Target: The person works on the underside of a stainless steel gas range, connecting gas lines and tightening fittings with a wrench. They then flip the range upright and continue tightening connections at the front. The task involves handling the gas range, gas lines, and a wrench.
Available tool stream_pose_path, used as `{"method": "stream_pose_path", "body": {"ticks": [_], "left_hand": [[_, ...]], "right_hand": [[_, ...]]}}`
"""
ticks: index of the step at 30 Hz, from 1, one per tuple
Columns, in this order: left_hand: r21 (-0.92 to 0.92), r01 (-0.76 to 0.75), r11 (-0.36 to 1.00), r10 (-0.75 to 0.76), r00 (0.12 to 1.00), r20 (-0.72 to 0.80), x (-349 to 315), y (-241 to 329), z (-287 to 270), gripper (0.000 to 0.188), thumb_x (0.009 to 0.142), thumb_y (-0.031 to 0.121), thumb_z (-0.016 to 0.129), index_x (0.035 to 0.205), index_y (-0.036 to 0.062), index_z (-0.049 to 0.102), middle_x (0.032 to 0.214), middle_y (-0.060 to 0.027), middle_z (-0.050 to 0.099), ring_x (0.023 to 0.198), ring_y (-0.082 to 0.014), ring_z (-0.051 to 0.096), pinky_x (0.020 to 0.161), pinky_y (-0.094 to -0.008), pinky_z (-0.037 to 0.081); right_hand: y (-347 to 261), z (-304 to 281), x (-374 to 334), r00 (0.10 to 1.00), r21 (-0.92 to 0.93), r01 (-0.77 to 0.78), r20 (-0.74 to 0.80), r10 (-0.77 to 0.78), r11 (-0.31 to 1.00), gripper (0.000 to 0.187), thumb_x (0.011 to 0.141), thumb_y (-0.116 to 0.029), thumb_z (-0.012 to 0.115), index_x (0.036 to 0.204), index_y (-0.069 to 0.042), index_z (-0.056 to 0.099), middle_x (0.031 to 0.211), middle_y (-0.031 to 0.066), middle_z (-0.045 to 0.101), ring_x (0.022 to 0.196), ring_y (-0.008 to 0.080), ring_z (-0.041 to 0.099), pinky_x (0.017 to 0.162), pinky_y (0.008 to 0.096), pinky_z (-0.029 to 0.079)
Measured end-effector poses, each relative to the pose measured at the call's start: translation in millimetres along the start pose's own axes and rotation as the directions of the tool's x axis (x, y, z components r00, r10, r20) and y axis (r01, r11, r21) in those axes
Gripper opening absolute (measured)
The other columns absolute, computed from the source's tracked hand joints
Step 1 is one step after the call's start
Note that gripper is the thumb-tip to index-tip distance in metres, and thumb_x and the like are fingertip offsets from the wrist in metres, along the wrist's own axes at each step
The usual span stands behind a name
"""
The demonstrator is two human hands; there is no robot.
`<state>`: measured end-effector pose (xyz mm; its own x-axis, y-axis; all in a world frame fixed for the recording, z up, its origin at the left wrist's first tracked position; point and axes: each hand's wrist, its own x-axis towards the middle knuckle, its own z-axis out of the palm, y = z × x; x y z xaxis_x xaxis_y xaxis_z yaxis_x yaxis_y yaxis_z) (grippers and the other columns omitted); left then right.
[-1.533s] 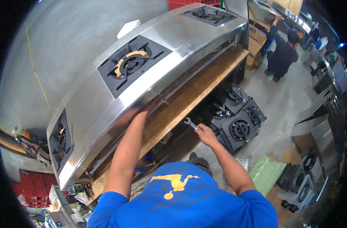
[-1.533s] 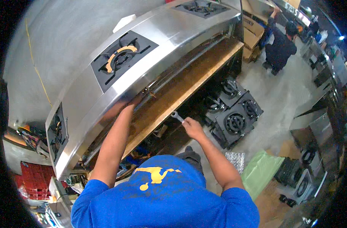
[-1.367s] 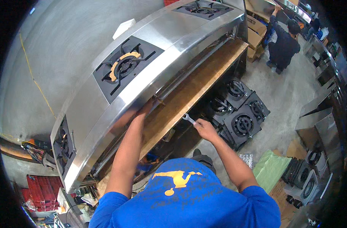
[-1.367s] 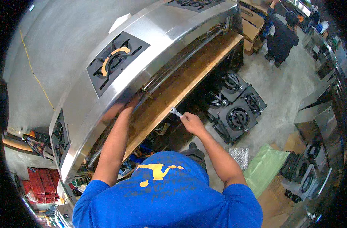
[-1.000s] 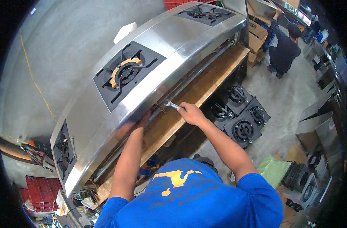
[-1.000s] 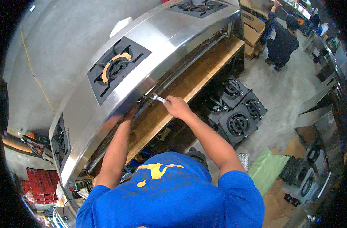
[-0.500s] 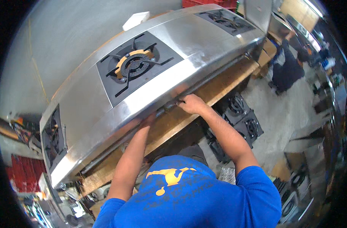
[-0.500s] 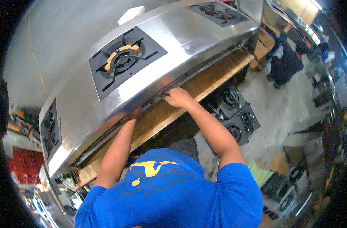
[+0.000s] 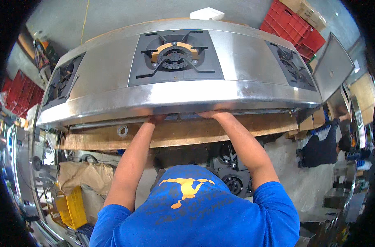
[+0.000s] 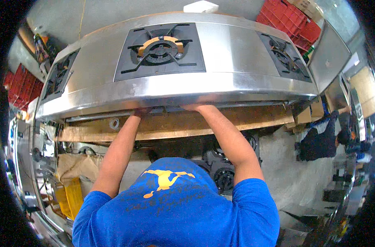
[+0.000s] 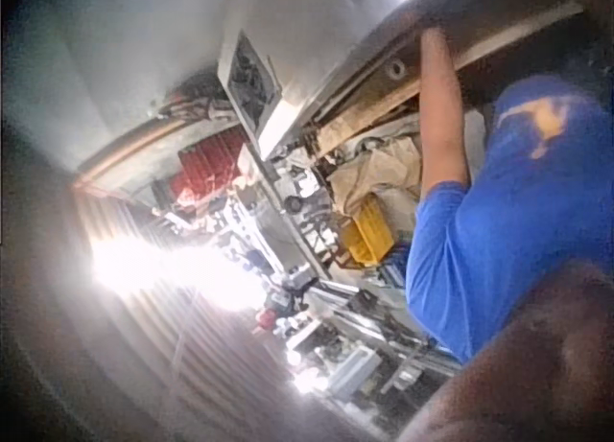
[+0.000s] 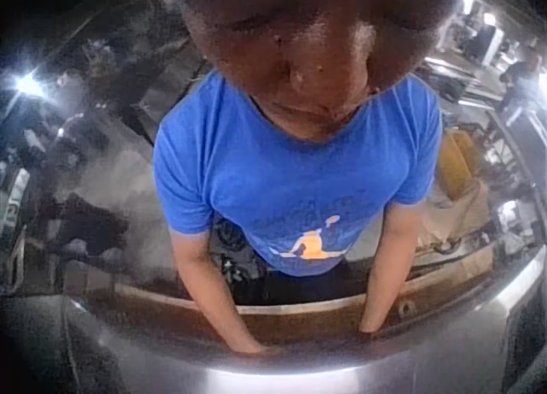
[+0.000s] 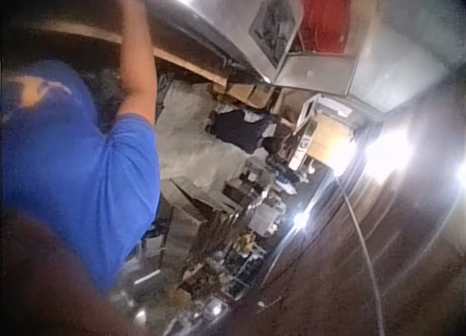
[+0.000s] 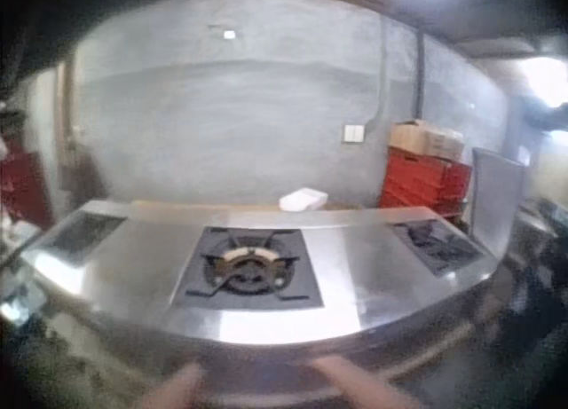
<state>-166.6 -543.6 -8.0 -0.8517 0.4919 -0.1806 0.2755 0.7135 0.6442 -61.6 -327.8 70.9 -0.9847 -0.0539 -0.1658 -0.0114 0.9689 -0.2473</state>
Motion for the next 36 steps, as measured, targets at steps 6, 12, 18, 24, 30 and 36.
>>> {"method": "stream_pose_path", "body": {"ticks": [6,12,18,24,30,36], "left_hand": [[-0.005,0.032,0.999,-0.032,0.999,-0.024,-3.2,0.1,0.5,0.046,0.090,0.037,0.053,0.117,0.0003,0.056,0.115,-0.0227,0.059,0.111,-0.0341,0.054,0.096,-0.0406,0.041],[-0.001,0.049,0.999,-0.049,0.998,-0.035,-4.9,3.0,-0.2,0.044,0.089,0.036,0.054,0.116,0.0005,0.057,0.114,-0.0225,0.060,0.109,-0.0334,0.055,0.095,-0.0404,0.041],[-0.012,0.062,0.998,-0.062,0.997,-0.036,-5.0,6.1,6.2,0.042,0.089,0.034,0.054,0.115,0.0008,0.058,0.113,-0.0222,0.060,0.108,-0.0328,0.056,0.094,-0.0402,0.042],[-0.019,0.063,0.998,-0.063,0.997,-0.038,-3.4,7.4,9.6,0.040,0.089,0.032,0.055,0.113,0.0010,0.059,0.111,-0.0220,0.061,0.106,-0.0321,0.057,0.093,-0.0400,0.042],[-0.021,0.072,0.997,-0.073,0.996,-0.047,-4.0,9.3,10.7,0.037,0.089,0.031,0.055,0.112,0.0013,0.060,0.110,-0.0218,0.062,0.105,-0.0314,0.058,0.092,-0.0397,0.043],[-0.033,0.076,0.997,-0.078,0.995,-0.064,-5.0,8.0,11.6,0.035,0.089,0.029,0.056,0.110,0.0015,0.061,0.109,-0.0216,0.062,0.103,-0.0308,0.059,0.091,-0.0395,0.044]], "right_hand": [[-16.0,65.6,-19.3,0.992,0.191,-0.129,0.034,0.125,0.973,0.047,0.094,-0.037,0.042,0.130,-0.007,0.046,0.116,0.0187,0.059,0.107,0.0335,0.056,0.094,0.0426,0.043],[-97.3,81.6,-61.8,0.941,0.860,-0.283,0.335,0.051,-0.424,0.020,0.095,-0.024,0.047,0.103,-0.006,0.051,0.069,0.0077,0.056,0.054,0.0176,0.055,0.045,0.0319,0.047],[-19.9,84.9,-55.4,0.951,0.930,-0.307,0.293,0.099,0.203,0.024,0.092,-0.024,0.050,0.095,-0.003,0.062,0.073,0.0031,0.053,0.058,0.0127,0.055,0.047,0.0298,0.049],[25.7,55.3,-16.1,0.969,0.476,-0.154,0.246,0.037,0.866,0.034,0.093,-0.028,0.046,0.105,-0.001,0.062,0.083,0.0086,0.062,0.069,0.0211,0.061,0.059,0.0370,0.054],[29.3,51.1,13.8,0.978,0.218,0.011,0.199,-0.055,0.976,0.033,0.093,-0.026,0.044,0.106,0.000,0.060,0.088,0.0109,0.064,0.074,0.0232,0.064,0.061,0.0374,0.055],[-29.7,85.5,-8.7,0.949,0.707,-0.207,0.313,-0.037,0.676,0.032,0.094,-0.024,0.042,0.107,0.000,0.058,0.093,0.0132,0.067,0.080,0.0254,0.067,0.064,0.0378,0.057]]}}
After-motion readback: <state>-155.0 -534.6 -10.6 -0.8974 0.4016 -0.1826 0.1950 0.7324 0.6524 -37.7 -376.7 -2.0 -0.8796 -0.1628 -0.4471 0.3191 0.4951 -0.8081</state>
